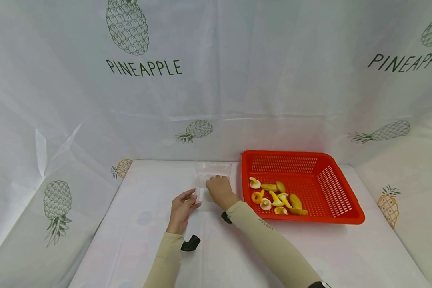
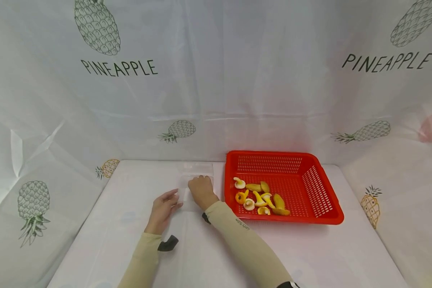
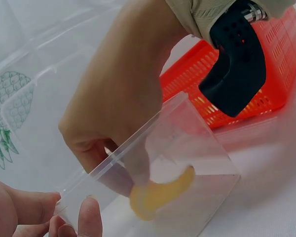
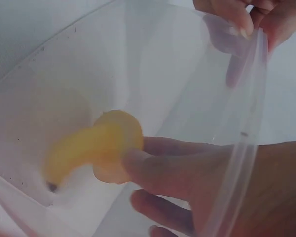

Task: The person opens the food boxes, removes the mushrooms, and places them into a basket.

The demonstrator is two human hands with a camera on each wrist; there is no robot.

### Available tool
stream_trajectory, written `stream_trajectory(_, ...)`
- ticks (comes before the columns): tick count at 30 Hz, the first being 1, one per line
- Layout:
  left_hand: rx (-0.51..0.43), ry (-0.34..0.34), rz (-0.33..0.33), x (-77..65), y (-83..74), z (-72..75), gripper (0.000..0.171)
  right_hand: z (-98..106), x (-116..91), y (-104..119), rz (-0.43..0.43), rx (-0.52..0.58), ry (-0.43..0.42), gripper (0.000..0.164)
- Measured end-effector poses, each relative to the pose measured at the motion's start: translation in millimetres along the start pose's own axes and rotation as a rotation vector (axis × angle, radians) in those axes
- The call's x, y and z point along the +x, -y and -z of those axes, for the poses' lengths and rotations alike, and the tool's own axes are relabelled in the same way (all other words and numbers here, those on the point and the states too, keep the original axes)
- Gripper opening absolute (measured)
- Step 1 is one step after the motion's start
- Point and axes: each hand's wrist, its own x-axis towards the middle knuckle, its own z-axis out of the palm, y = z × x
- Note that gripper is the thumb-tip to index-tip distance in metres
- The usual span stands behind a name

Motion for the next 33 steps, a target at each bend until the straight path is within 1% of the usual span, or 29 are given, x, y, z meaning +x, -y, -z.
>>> stream_trajectory(2, 0.000, 0.002, 0.003, -0.4, 1.2, -0.4, 0.041, 1.7, -2.5, -0.3, 0.006, 0.007, 0.000, 0.009)
stream_trajectory(6, -0.006, -0.005, 0.010, -1.1, 2.8, -0.4, 0.042, 5.8, -8.0, -3.2, 0.002, 0.072, -0.021, 0.018)
stream_trajectory(9, -0.006, -0.012, 0.014, -1.6, 2.3, -0.1, 0.042, 11.3, -12.7, -7.6, -0.015, 0.152, -0.047, 0.023)
stream_trajectory(12, -0.005, -0.011, 0.013, -1.9, 1.4, 0.1, 0.041, 19.6, -18.8, -13.2, -0.045, 0.242, -0.088, 0.024)
stream_trajectory(16, -0.005, -0.005, 0.004, -1.7, 0.4, 0.2, 0.042, 29.9, -30.8, -22.5, -0.066, 0.309, -0.195, 0.022)
stream_trajectory(24, 0.001, -0.003, 0.006, -1.2, -1.1, 0.9, 0.041, 40.8, -61.9, -47.0, -0.047, 0.337, -0.505, 0.016)
stream_trajectory(26, -0.001, 0.002, 0.005, -0.9, -0.8, 1.3, 0.041, 43.1, -69.7, -54.8, -0.045, 0.350, -0.563, 0.017)
stream_trajectory(28, -0.002, 0.006, 0.006, -0.6, -0.4, 1.5, 0.042, 44.4, -77.2, -62.9, -0.053, 0.352, -0.604, 0.017)
stream_trajectory(30, -0.002, 0.011, 0.006, -0.2, -0.1, 1.8, 0.042, 46.3, -84.4, -70.8, -0.063, 0.351, -0.622, 0.019)
stream_trajectory(33, -0.001, 0.012, 0.007, -0.5, -0.4, 1.7, 0.043, 49.3, -94.9, -81.5, -0.082, 0.339, -0.609, 0.024)
